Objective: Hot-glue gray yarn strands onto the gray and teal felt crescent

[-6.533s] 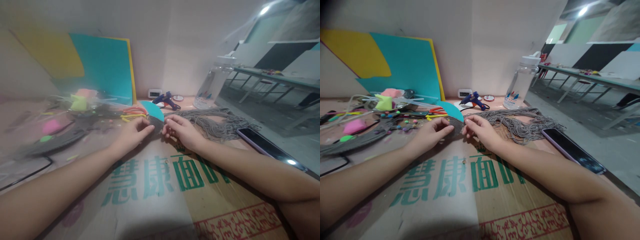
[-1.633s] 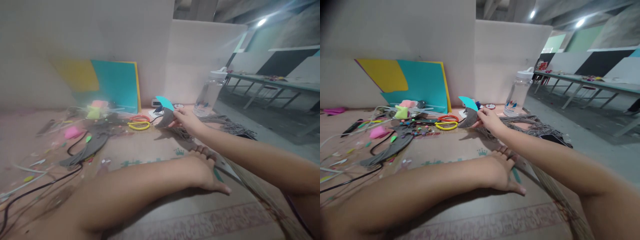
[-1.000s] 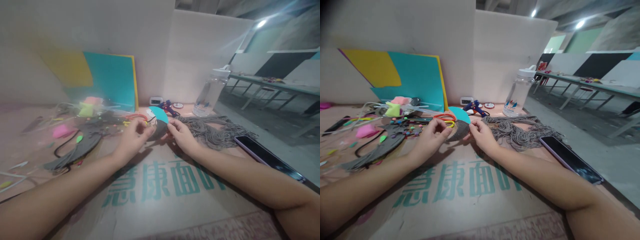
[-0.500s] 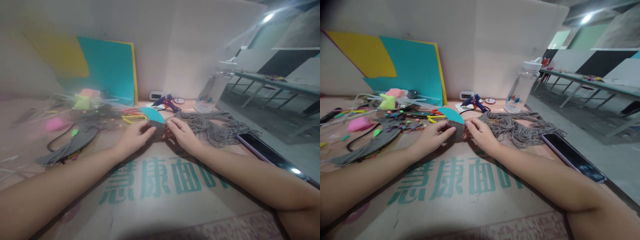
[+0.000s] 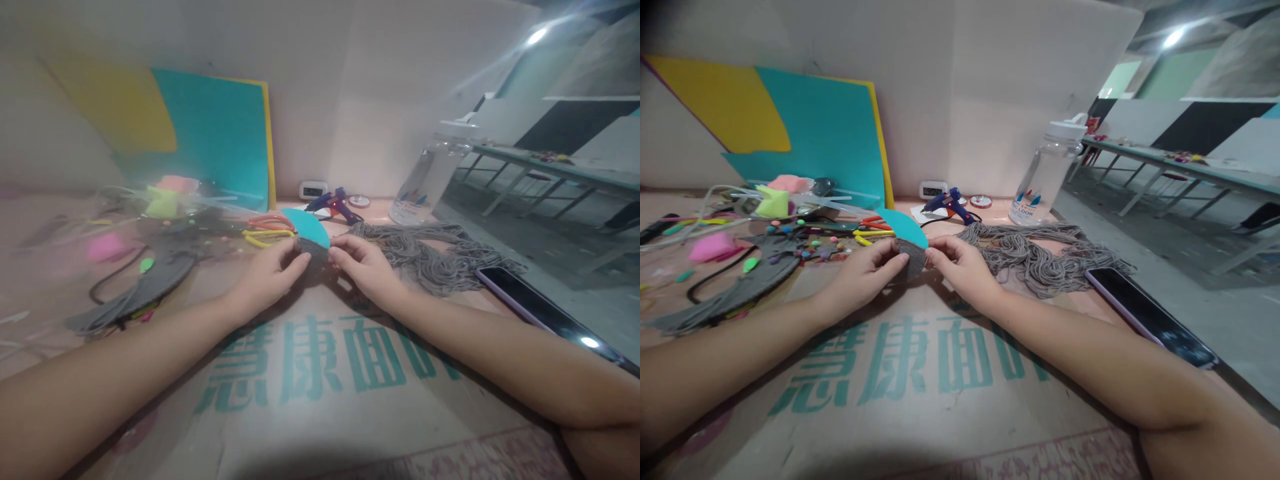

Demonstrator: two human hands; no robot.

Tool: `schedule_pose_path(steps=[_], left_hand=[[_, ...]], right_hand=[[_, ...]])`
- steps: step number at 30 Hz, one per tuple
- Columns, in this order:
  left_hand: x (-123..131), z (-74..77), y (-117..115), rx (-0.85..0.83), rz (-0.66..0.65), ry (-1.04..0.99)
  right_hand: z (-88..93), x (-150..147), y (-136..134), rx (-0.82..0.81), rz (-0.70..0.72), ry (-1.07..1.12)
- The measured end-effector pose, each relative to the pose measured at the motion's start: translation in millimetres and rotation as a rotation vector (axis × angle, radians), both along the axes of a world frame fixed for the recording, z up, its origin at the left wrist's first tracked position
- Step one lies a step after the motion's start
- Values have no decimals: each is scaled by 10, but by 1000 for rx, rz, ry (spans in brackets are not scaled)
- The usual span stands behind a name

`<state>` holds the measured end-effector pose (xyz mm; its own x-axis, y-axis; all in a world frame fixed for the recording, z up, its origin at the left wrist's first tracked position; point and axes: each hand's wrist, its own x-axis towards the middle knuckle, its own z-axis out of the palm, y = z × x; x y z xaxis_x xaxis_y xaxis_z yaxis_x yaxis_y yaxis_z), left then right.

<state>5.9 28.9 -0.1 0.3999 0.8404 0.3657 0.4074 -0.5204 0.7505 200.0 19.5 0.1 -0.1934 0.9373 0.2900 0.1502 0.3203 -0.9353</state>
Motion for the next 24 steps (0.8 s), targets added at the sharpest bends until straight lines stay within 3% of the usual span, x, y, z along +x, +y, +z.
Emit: schedule_pose_path(steps=[6, 24], left_hand=[[13, 31, -14, 19, 36, 49], [-1, -10, 20, -34, 75, -17]], right_hand=[[27, 7, -37, -9, -29, -137], [-2, 10, -17, 24, -32, -141]])
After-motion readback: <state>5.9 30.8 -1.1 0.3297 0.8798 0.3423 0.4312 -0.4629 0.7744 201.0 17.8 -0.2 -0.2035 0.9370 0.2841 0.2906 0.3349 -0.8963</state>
